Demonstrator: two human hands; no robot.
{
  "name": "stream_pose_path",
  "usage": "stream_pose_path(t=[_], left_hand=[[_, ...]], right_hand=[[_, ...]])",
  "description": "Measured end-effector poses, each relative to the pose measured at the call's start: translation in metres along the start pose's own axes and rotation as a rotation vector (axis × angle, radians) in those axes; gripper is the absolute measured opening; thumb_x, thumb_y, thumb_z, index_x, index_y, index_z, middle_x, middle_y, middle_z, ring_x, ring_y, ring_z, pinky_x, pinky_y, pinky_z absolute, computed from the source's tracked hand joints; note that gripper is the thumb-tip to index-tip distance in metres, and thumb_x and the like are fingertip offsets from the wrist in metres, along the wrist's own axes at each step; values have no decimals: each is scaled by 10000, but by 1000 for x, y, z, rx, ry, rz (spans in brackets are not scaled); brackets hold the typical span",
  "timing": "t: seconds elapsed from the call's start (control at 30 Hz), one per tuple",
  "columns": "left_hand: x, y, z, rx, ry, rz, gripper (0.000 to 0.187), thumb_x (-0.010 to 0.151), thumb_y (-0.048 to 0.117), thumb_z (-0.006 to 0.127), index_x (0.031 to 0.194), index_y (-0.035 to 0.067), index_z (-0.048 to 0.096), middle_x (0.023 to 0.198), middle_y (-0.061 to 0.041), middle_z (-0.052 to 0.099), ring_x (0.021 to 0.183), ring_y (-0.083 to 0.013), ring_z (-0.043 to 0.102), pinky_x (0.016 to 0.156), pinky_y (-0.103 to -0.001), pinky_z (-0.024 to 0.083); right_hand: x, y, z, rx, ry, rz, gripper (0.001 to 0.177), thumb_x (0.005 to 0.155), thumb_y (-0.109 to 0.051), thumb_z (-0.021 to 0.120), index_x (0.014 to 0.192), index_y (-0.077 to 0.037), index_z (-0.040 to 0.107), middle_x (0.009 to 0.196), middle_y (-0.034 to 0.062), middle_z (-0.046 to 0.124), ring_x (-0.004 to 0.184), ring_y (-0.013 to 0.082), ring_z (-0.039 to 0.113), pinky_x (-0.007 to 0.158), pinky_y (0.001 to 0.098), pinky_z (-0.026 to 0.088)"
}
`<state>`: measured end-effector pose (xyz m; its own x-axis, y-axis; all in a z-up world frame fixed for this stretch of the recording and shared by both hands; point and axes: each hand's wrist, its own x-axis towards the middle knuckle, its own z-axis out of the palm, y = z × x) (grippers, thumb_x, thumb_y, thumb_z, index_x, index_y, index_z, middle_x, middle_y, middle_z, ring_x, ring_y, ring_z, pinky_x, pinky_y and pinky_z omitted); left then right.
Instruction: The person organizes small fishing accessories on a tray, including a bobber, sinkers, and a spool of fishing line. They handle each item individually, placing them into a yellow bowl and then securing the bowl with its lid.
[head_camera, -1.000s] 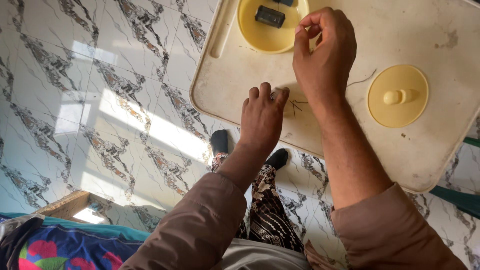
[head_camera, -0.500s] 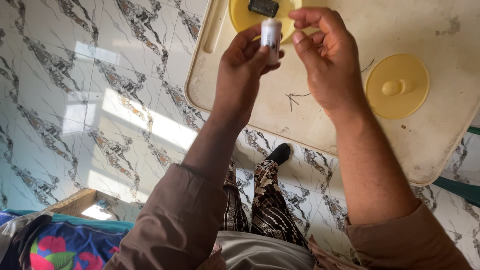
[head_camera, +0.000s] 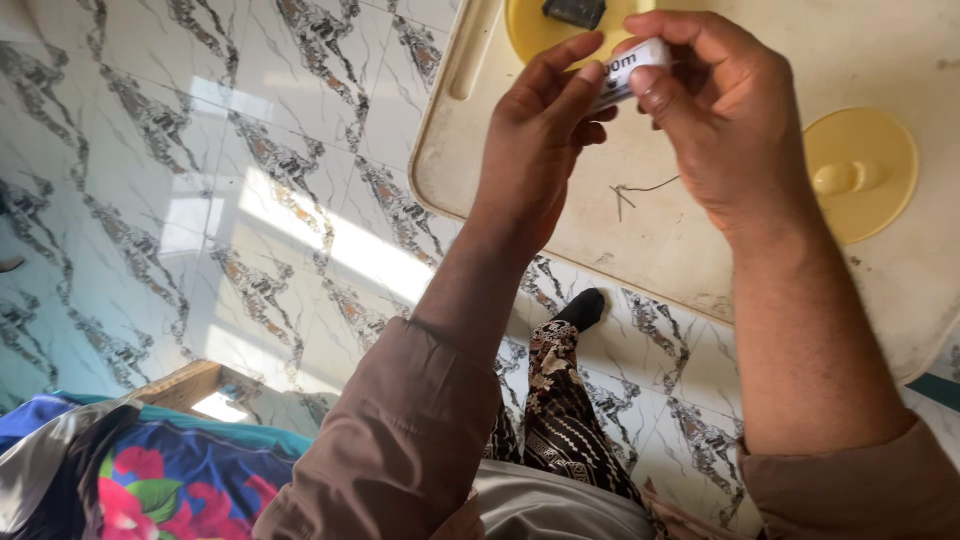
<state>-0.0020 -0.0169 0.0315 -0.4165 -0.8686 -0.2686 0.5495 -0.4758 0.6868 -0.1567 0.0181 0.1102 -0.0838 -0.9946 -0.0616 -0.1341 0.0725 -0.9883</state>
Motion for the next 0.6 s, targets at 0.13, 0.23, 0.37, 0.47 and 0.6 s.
stream_pose_path(t=[0.13,0.23,0.37,0.47,0.6], left_hand=[[2,-1,-3,-199,17,66,474,1011,46,714,1427,3,490,1161,-119,678,1065,-196,653,942,-333,540],[1,-3,-5,-329,-2,108,469,994,-5,717,1406,5,493,1186,-117,683,1140,-213,671,1042,-348,559],[6,0,-12,-317,-62,161,400,1038,-37,696,1404,32,549,1271,-121,692,1190,-219,668,1057,-373,555],[7,2,-12,-284,-100,181,308,1064,-44,700,1341,35,590,1285,-101,692,1180,-195,667,1048,-364,549],[7,7,-9,-215,-100,214,258,1059,-41,724,1290,48,648,1286,-66,695,1119,-176,657,1013,-376,537]], right_hand=[[5,1,5,107,-35,-78,216,1015,31,701,1203,-36,618,1150,38,682,1024,76,637,941,220,553],[4,-2,9,167,-58,-126,220,1007,43,700,1184,-43,601,1194,36,674,1102,102,662,1015,264,579],[3,-2,11,221,-44,-163,194,1054,25,699,1217,-39,614,1207,36,655,1106,115,676,999,287,588],[4,-2,14,251,44,-77,155,1050,-13,685,1189,-36,622,1164,53,689,1068,136,694,987,327,610],[7,-2,18,184,105,-7,165,1035,-30,684,1186,-43,620,1110,48,717,977,116,711,910,304,618]])
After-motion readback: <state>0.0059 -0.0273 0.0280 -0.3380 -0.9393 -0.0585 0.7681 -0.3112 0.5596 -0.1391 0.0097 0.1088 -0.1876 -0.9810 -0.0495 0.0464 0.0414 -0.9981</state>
